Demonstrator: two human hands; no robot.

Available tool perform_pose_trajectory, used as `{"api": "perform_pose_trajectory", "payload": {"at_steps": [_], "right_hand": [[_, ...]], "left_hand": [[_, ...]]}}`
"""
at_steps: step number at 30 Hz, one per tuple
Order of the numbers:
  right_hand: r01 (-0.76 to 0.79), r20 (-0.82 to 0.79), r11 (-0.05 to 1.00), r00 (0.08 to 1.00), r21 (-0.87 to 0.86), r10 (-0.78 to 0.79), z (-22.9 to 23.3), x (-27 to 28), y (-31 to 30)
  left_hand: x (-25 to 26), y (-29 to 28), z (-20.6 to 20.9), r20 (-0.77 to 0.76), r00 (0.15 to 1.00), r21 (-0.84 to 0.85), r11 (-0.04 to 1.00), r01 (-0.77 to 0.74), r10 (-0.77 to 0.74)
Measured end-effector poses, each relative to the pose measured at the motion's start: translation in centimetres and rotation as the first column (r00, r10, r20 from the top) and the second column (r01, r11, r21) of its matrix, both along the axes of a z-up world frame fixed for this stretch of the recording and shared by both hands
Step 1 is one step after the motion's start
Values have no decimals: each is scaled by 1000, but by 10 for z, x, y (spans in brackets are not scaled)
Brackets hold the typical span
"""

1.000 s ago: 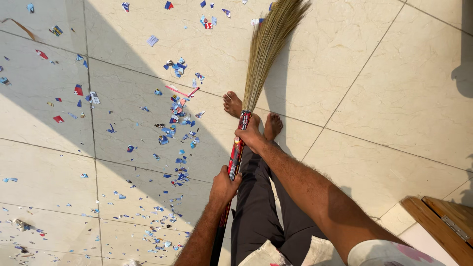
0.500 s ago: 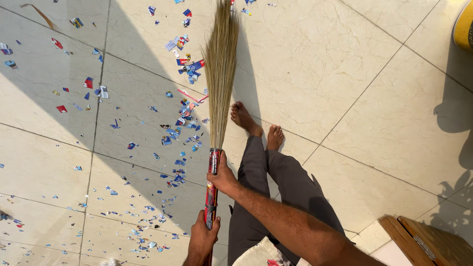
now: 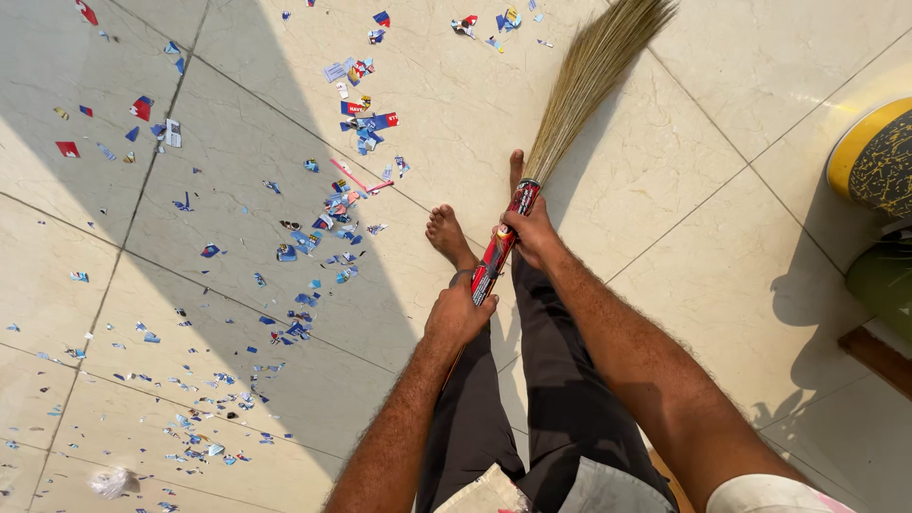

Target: The person sweeps debris across a tiled floor using a handheld broom, pushing small pieces of paper and trash into a pile.

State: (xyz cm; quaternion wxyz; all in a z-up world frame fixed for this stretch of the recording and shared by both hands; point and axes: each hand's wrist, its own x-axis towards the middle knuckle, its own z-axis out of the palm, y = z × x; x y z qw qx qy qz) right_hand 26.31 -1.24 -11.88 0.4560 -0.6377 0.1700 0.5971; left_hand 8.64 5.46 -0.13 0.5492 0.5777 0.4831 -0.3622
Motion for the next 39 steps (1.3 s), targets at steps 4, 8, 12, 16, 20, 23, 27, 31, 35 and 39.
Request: {"api": "perform_pose_trajectory", "payload": {"at_steps": [4, 8, 12, 16, 20, 23, 27, 31, 35, 39], "right_hand": [[-144, -112, 983, 985, -111, 132, -8, -43, 9], [-328, -107, 944, 939, 17, 328, -2, -105, -5], [-618, 27, 777, 784, 120, 620, 25, -146, -14], [-838, -67, 542, 538, 67, 840, 62, -162, -7], [-846, -10, 506, 512, 171, 859, 91, -167, -1], [-794, 22, 570, 587, 212, 809, 105, -150, 12], [-602, 68, 756, 792, 256, 607, 117, -91, 33], [-476, 132, 865, 879, 160, 459, 104, -6, 53], [-255, 111, 962, 963, 92, 245, 64, 71, 73], [-306, 44, 952, 951, -24, 307, 20, 110, 85]], "left_hand": [[-37, -23, 15, -46, 991, 79, 989, -126, 130], [-72, -56, 55, -163, 941, 133, 952, -276, 295], [-75, -85, 97, -349, 740, 76, 804, -589, 575], [-74, -104, 137, -428, 579, 134, 682, -719, 694], [-72, -105, 165, -410, 489, 171, 592, -788, 770], [-67, -86, 173, -394, 521, 134, 609, -782, 757], [-43, -48, 160, -324, 738, 65, 792, -607, 592], [-1, -20, 116, -13, 904, 136, 896, -422, 428], [64, 9, 59, 99, 921, 79, 920, -385, 377], [101, 29, 32, 138, 907, 33, 914, -405, 397]]}}
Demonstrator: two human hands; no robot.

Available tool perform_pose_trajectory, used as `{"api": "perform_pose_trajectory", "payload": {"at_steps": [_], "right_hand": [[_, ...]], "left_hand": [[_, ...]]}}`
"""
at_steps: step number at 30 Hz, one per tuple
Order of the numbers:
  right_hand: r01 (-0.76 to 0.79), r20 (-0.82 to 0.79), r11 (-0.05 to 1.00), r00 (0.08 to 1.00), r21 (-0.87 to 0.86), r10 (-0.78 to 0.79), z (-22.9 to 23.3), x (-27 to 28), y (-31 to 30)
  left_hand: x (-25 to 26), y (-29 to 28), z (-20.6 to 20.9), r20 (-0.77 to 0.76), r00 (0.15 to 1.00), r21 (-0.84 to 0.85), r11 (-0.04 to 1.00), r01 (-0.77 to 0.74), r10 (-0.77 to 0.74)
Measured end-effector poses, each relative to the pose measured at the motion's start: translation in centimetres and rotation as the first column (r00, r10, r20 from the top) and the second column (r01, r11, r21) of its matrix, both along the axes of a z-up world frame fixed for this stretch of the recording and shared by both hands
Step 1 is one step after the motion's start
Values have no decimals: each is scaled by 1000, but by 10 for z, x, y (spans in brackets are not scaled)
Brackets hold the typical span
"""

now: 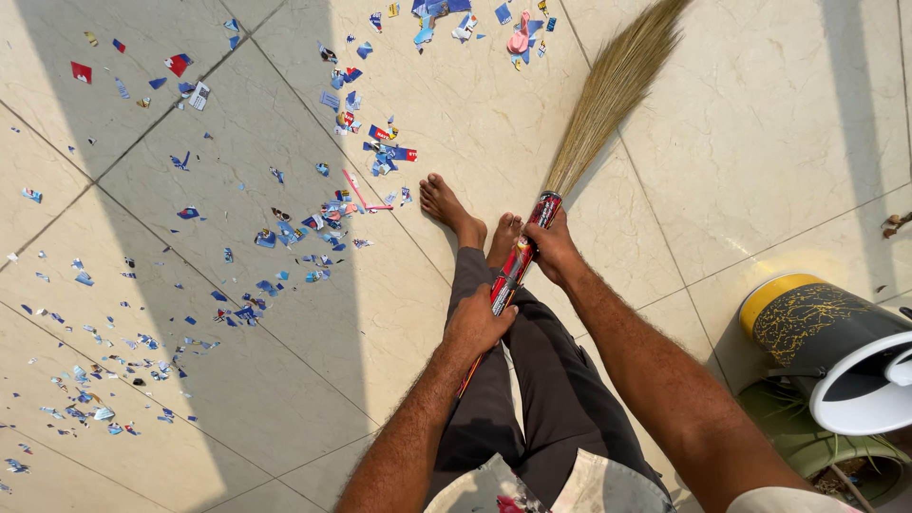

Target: The person sweeps debris across a tiled floor using a handheld broom, pushing small pieces of paper and trash into a pile.

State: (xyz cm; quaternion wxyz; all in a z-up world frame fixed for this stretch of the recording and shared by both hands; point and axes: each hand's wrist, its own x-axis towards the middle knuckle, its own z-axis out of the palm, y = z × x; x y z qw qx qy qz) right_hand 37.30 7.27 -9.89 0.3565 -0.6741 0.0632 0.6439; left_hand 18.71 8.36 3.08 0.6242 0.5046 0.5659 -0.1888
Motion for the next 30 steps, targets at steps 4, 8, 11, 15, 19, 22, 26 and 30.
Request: {"api": "perform_pose_trajectory", "payload": {"at_steps": [4, 8, 11, 15, 19, 22, 26, 30], "right_hand": [[-107, -45, 994, 993, -24, 105, -39, -27, -7], [-368, 87, 928, 928, 54, 363, -59, -103, -13], [-442, 18, 888, 896, 124, 444, -42, -155, -16], [-625, -70, 769, 768, 136, 637, 2, -204, 5], [-833, -168, 552, 539, 44, 825, 35, -238, 24], [-880, -142, 467, 453, 89, 880, 59, -255, 25], [-883, -52, 447, 444, 142, 894, 78, -250, 34], [-783, 13, 613, 618, 105, 786, 81, -204, 53]], "left_hand": [[-26, 5, 3, -53, 988, -162, 975, -150, 143], [-80, -7, 25, -158, 957, -161, 950, -268, 243], [-110, -21, 43, -226, 888, -157, 884, -440, 401], [-134, -48, 64, -263, 733, -131, 729, -672, 628], [-148, -76, 74, -355, 600, -133, 597, -791, 717], [-154, -91, 86, -361, 502, -125, 493, -861, 785], [-155, -82, 97, -372, 584, -138, 579, -803, 721], [-138, -44, 91, -270, 692, -142, 683, -717, 670]]}}
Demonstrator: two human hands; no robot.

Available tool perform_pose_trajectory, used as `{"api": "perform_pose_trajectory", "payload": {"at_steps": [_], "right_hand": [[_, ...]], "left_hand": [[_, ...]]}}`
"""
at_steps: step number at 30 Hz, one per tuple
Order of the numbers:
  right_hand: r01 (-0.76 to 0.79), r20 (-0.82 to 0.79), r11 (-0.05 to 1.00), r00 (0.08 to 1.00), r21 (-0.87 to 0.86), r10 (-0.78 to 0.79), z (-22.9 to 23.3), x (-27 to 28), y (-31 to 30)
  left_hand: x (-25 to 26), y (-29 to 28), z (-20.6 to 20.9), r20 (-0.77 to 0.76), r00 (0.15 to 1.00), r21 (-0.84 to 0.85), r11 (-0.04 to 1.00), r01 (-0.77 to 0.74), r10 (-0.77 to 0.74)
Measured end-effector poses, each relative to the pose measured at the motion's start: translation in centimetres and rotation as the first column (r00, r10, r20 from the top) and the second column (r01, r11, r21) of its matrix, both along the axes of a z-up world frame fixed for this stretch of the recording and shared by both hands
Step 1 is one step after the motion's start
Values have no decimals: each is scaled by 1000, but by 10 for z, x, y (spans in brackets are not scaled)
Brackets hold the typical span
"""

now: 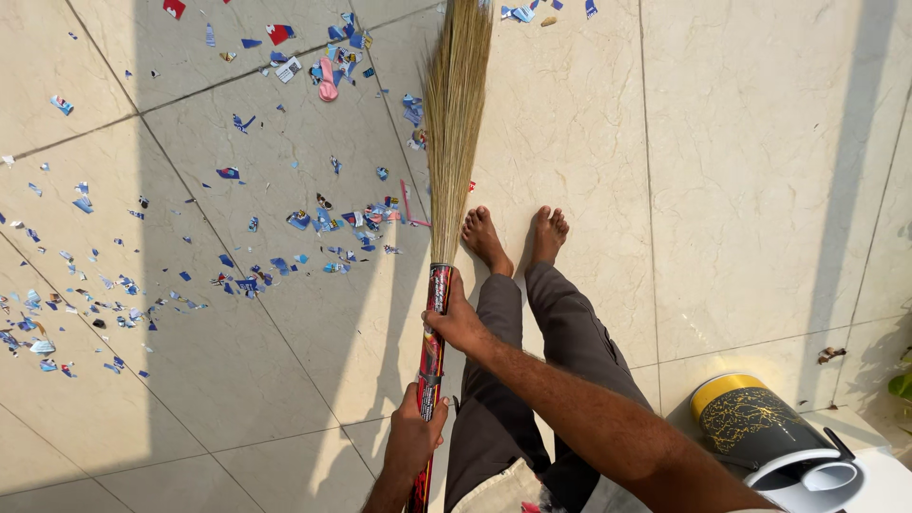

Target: The person sweeps debris across a tiled floor using a handheld broom, pushing small pieces of paper and trash into a pile.

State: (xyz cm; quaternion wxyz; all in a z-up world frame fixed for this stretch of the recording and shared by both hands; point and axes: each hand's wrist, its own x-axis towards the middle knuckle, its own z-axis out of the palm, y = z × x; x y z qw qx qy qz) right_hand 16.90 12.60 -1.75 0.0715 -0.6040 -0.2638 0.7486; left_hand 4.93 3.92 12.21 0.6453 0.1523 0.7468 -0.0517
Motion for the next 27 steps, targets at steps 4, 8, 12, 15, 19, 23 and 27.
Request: {"api": "perform_pose_trajectory", "payload": {"at_steps": [4, 8, 12, 15, 19, 23, 27], "right_hand": [[253, 7, 951, 966, 176, -258, -29, 86, 32], [555, 97, 832, 828, 1, -552, -61, 176, 72], [597, 133, 801, 798, -49, -587, -85, 230, 109], [526, 101, 847, 850, -77, -518, -94, 223, 124], [336, 41, 931, 942, -144, -334, -111, 168, 117], [15, -70, 992, 998, 124, -6, -131, 103, 84], [-317, 56, 917, 948, 242, 313, -117, 52, 69]], "left_hand": [[37, 58, -31, 95, 968, 154, 964, 215, -231], [105, 113, -77, 46, 864, 335, 823, 458, -501], [148, 161, -98, 105, 835, 283, 821, 496, -540], [150, 175, -88, 182, 917, 169, 930, 328, -356], [127, 159, -68, 125, 978, 29, 986, 163, -166], [104, 124, -45, -17, 1000, -18, 1000, -9, 9], [93, 92, -33, -95, 964, -77, 964, -255, 248]]}}
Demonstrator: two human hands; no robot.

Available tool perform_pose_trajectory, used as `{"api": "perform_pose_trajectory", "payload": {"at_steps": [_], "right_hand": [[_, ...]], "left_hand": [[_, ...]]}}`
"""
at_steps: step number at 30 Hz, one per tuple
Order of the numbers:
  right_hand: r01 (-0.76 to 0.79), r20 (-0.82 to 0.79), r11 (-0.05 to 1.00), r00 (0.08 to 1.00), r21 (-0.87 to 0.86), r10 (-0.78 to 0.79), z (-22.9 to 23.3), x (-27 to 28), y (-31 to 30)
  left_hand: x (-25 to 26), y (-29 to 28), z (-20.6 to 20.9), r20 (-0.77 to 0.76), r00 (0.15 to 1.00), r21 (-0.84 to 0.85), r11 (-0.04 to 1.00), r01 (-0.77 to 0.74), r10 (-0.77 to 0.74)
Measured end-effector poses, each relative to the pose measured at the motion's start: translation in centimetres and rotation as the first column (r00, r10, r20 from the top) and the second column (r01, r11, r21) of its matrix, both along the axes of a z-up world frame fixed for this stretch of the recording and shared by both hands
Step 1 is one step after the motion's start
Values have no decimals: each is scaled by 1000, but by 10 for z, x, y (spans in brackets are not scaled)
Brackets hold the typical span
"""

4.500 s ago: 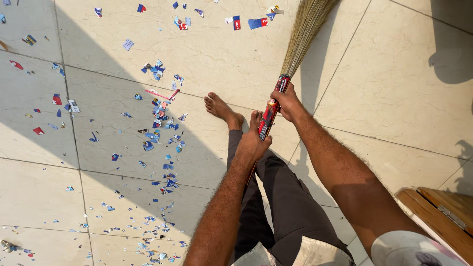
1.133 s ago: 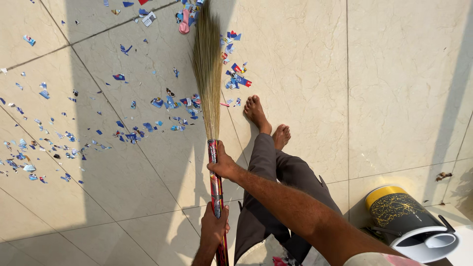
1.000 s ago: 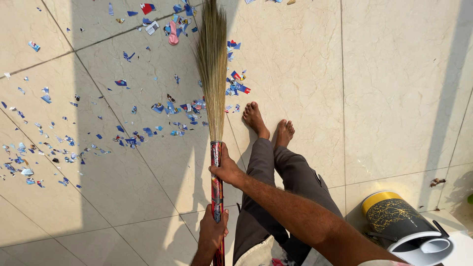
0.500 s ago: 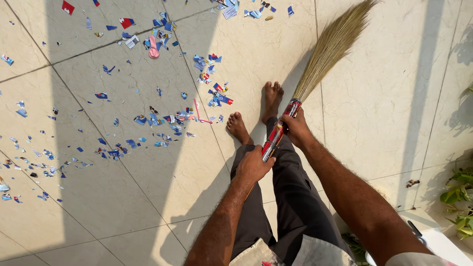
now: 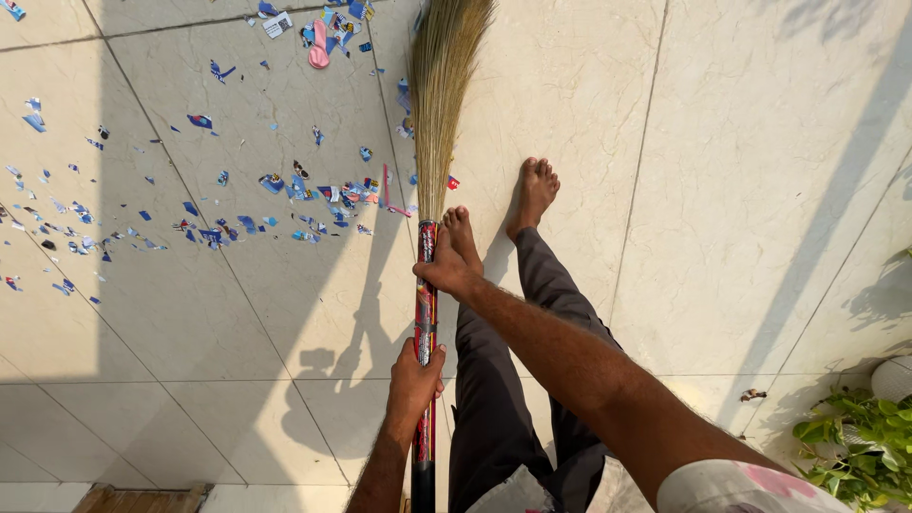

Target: The person sweeps debris across a tiled floor using a handheld broom, pushing small pieces of paper and trash into a pile.

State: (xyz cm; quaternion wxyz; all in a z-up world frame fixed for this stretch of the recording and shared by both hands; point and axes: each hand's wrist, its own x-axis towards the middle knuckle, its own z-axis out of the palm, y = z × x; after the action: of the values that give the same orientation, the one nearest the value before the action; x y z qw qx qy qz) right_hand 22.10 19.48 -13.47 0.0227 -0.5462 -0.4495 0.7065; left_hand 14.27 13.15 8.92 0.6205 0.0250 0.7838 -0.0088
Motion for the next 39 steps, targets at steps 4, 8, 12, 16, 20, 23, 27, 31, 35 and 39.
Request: {"api": "perform_pose_trajectory", "payload": {"at_steps": [4, 8, 12, 16, 20, 23, 27, 31, 35, 39], "right_hand": [[-181, -12, 931, 982, -317, 187, 47, -26, 12], [-199, -45, 929, 980, -311, 195, 88, -24, 27], [-118, 35, 968, 991, -223, 128, 103, 10, 40], [264, -64, 955, 960, -138, -274, 96, 75, 68], [489, 12, 855, 869, -171, -495, 85, 137, 121], [590, 171, 779, 807, -213, -565, 80, 171, 173], [663, 211, 691, 748, -288, -629, 51, 193, 219], [559, 235, 773, 829, -300, -508, 6, 165, 221], [302, 320, 930, 920, -211, -226, -20, 75, 188], [130, 91, 926, 990, -355, -104, 2, -5, 161]], "left_hand": [[4, -24, 17, -19, 967, 48, 966, -252, 254], [14, -25, 39, -8, 960, 71, 958, -278, 280], [19, 0, 54, 25, 992, 58, 990, -126, 124], [28, 50, 44, 48, 985, 103, 982, 161, -166], [54, 104, 11, 81, 932, 305, 899, 314, -353], [79, 150, -17, 125, 880, 334, 855, 398, -458], [91, 201, -51, 154, 853, 346, 836, 426, -498], [64, 211, -65, 176, 883, 220, 892, 395, -435], [12, 178, -43, 92, 964, 166, 958, 233, -250], [-23, 144, -19, 18, 999, 52, 998, 36, -37]]}}
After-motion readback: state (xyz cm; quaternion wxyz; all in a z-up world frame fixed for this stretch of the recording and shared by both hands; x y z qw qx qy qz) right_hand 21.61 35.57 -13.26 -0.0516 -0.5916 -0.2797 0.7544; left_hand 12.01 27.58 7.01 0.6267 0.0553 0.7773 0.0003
